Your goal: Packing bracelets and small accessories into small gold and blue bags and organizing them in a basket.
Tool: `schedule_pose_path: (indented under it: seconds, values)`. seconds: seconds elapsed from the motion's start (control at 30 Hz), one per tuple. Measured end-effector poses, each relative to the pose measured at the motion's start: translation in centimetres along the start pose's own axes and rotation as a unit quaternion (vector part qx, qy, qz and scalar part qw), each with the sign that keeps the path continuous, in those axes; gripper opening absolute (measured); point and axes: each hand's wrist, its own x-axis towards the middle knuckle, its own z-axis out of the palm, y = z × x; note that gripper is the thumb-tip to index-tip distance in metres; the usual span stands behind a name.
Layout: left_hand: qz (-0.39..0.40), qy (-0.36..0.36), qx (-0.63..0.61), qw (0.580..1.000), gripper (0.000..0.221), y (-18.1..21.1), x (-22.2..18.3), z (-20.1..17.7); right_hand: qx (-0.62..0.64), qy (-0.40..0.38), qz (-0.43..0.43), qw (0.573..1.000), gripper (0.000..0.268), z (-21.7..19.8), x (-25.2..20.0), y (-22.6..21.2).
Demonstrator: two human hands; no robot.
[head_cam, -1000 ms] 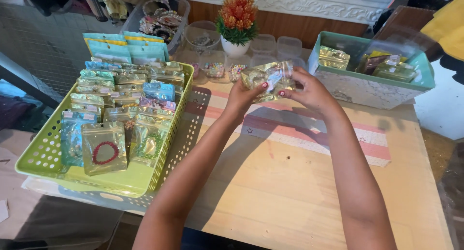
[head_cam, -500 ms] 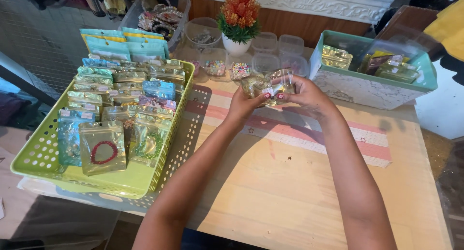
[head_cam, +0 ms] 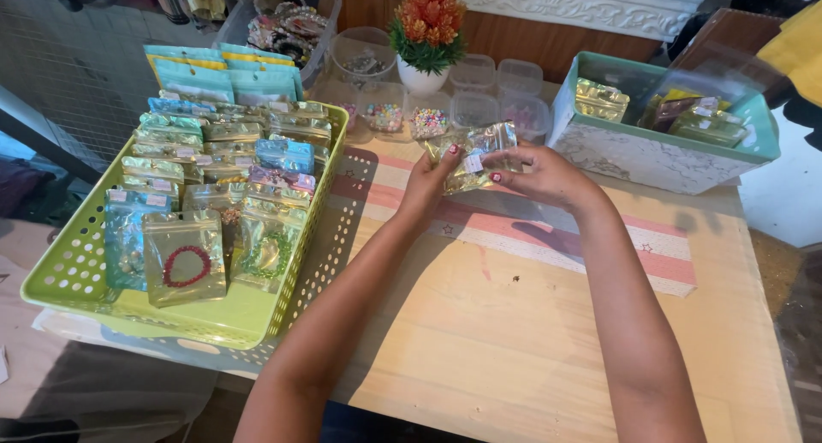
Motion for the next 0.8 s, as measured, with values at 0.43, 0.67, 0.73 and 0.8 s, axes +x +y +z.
schedule_pose_path:
  seconds: [0.43, 0.67, 0.73, 0.8]
  values:
    - [0.003, -0.039, 0.016, 0.999, 0.052, 2.0, -1.5, 1.4, -0.263, 0.023, -0.167, 0.950, 0.038, -0.1, -2.1, -3.3]
    - [-0.022, -0.028, 0.018, 0.999, 0.037, 0.6, -0.9, 0.9, -0.146, 0.024, -0.133, 0.980, 0.027, -0.8, -1.6, -2.4]
    - [-0.029, -0.023, 0.012, 0.999, 0.035, 0.7, -0.8, 0.8, -0.130, 0.021, -0.127, 0.983, 0.026, -0.9, -1.4, -2.1]
    - [-0.048, -0.008, -0.027, 0.998, 0.034, 1.1, -0.9, 0.9, -0.102, 0.016, -0.127, 0.986, 0.033, -1.1, -1.2, -1.5]
